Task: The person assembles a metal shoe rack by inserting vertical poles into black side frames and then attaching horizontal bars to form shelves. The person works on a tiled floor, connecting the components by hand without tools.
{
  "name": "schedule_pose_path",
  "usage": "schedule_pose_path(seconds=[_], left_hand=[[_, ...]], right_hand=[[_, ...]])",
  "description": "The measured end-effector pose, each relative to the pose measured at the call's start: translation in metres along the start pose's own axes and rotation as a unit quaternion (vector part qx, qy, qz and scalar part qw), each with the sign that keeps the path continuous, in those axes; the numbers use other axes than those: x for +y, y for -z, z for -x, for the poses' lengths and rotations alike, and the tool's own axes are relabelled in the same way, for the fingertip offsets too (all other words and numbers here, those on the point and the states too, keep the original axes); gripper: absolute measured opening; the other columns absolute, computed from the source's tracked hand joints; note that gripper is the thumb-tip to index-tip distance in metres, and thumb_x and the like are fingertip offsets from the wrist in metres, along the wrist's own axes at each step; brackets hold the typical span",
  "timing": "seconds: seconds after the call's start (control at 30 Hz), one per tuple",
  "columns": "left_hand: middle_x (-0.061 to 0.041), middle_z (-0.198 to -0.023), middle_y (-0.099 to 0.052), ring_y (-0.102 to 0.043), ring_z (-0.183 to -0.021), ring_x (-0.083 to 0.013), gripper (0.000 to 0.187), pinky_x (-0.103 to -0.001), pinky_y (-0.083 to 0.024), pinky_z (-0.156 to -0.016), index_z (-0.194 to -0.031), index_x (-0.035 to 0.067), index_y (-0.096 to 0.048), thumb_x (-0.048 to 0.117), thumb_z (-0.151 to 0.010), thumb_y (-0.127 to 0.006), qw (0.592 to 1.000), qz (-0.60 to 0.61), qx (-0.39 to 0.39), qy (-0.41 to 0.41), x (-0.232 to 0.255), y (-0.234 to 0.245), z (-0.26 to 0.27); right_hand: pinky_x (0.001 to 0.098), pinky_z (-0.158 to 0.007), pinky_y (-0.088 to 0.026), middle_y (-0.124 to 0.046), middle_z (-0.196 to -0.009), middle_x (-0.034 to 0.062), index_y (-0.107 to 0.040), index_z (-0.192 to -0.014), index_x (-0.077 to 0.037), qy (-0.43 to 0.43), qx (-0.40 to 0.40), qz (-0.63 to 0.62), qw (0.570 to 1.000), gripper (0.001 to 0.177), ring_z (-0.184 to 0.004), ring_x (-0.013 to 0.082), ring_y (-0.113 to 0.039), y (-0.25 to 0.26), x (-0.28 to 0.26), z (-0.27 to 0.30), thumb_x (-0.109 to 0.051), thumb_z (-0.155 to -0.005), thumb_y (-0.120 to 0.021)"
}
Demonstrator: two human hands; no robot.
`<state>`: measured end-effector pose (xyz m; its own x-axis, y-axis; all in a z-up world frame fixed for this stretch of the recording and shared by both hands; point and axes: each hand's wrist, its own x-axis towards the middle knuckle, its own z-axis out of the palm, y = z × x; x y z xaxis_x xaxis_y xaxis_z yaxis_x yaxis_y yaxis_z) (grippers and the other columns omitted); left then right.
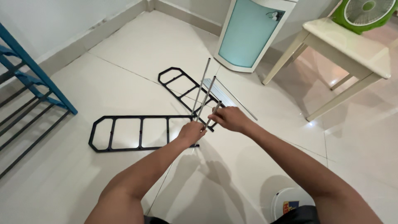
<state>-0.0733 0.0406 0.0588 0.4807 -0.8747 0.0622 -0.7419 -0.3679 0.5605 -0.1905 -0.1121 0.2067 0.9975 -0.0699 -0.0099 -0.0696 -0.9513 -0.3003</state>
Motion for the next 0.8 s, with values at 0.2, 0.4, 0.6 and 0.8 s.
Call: schedule_pose_path(seconds=[0.2, 0.4, 0.6, 0.8], left_hand=[[-0.014, -0.092, -0.074, -0.072, -0.089, -0.0345, 0.026, -0.046, -0.058, -0.081, -0.098, 0.011, -0.075, 0.036, -0.094, -0.068, 0.998, -0.014, -0.032, 0.055, 0.007, 0.006, 0.009], [-0.014, -0.1, -0.072, -0.07, -0.093, -0.0344, 0.04, -0.044, -0.056, -0.081, -0.105, 0.005, -0.07, 0.038, -0.084, -0.078, 0.997, 0.012, -0.074, 0.024, 0.015, 0.047, -0.005], [-0.018, -0.088, -0.074, -0.072, -0.086, -0.0362, 0.025, -0.043, -0.058, -0.079, -0.091, 0.001, -0.075, 0.025, -0.086, -0.078, 0.993, 0.104, -0.052, -0.001, 0.025, 0.051, -0.014], [-0.02, -0.082, -0.072, -0.071, -0.077, -0.0369, 0.015, -0.043, -0.057, -0.074, -0.096, 0.006, -0.079, 0.015, -0.084, -0.076, 0.987, 0.147, -0.062, 0.018, 0.024, 0.046, 0.0]], right_hand=[[0.0466, -0.062, -0.052, -0.068, -0.067, 0.008, -0.067, -0.091, -0.015, 0.059, 0.009, -0.027, 0.998, 0.036, -0.068, 0.0316, -0.068, 0.0, -0.01, 0.002, -0.046, -0.1, -0.052], [0.0458, -0.068, -0.054, -0.073, -0.073, 0.0065, -0.072, -0.091, -0.014, 0.014, -0.086, 0.039, 0.995, 0.044, -0.074, 0.0303, -0.07, 0.017, -0.023, -0.01, -0.051, -0.102, -0.05], [0.0461, -0.067, -0.055, -0.073, -0.075, 0.0116, -0.072, -0.086, -0.009, 0.077, -0.006, -0.012, 0.997, 0.046, -0.072, 0.033, -0.07, 0.018, -0.009, -0.015, -0.047, -0.103, -0.052], [0.0473, -0.058, -0.054, -0.072, -0.07, 0.0122, -0.073, -0.088, -0.01, 0.054, -0.047, -0.011, 0.997, 0.043, -0.066, 0.0349, -0.07, -0.007, -0.001, -0.012, -0.045, -0.102, -0.052]])
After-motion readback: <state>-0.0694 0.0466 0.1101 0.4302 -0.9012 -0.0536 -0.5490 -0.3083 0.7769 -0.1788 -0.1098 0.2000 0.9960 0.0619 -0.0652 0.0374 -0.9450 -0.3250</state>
